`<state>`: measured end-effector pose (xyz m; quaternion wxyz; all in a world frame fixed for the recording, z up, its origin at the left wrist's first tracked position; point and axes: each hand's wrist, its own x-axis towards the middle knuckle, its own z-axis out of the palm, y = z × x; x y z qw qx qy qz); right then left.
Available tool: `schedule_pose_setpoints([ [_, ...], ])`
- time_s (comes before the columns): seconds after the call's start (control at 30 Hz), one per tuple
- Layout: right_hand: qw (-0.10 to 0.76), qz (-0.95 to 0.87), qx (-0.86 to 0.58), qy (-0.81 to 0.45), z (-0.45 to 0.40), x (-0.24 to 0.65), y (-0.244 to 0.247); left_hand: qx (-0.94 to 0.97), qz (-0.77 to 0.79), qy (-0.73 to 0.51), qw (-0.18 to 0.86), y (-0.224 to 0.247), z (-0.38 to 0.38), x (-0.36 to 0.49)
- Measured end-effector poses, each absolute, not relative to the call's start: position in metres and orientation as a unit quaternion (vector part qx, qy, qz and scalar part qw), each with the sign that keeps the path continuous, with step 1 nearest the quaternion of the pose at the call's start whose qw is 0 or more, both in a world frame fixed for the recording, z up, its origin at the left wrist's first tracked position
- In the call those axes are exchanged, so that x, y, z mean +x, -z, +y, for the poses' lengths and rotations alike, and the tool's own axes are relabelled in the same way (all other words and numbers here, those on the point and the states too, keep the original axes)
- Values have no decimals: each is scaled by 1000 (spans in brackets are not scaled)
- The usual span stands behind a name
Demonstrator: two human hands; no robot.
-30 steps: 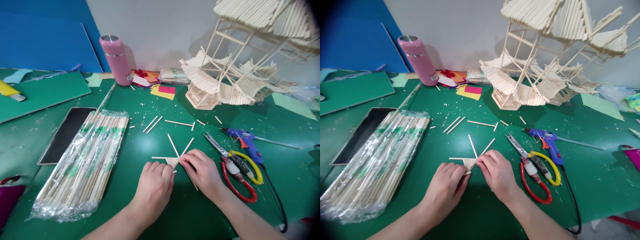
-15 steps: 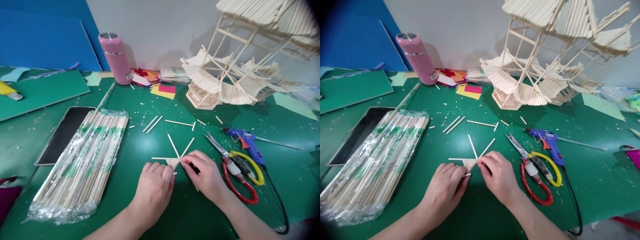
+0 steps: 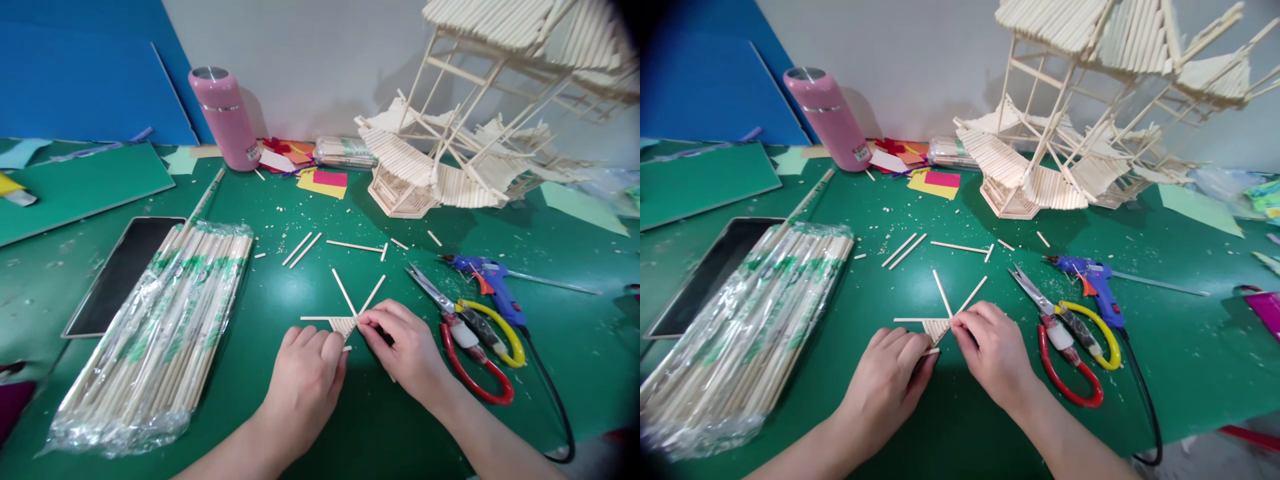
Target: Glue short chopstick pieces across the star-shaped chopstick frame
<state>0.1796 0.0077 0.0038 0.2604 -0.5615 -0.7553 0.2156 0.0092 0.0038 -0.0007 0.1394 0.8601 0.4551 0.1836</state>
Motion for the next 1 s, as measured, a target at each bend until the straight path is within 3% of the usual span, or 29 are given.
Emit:
schedule_pose_setpoints([
  [0.33, 259, -745, -566, -240, 7, 180, -6, 859, 455, -182, 146, 3, 3, 8],
  [1.0, 153, -785, -567, -199, 8, 176, -13, 857, 457, -182, 151, 3, 2, 8],
])
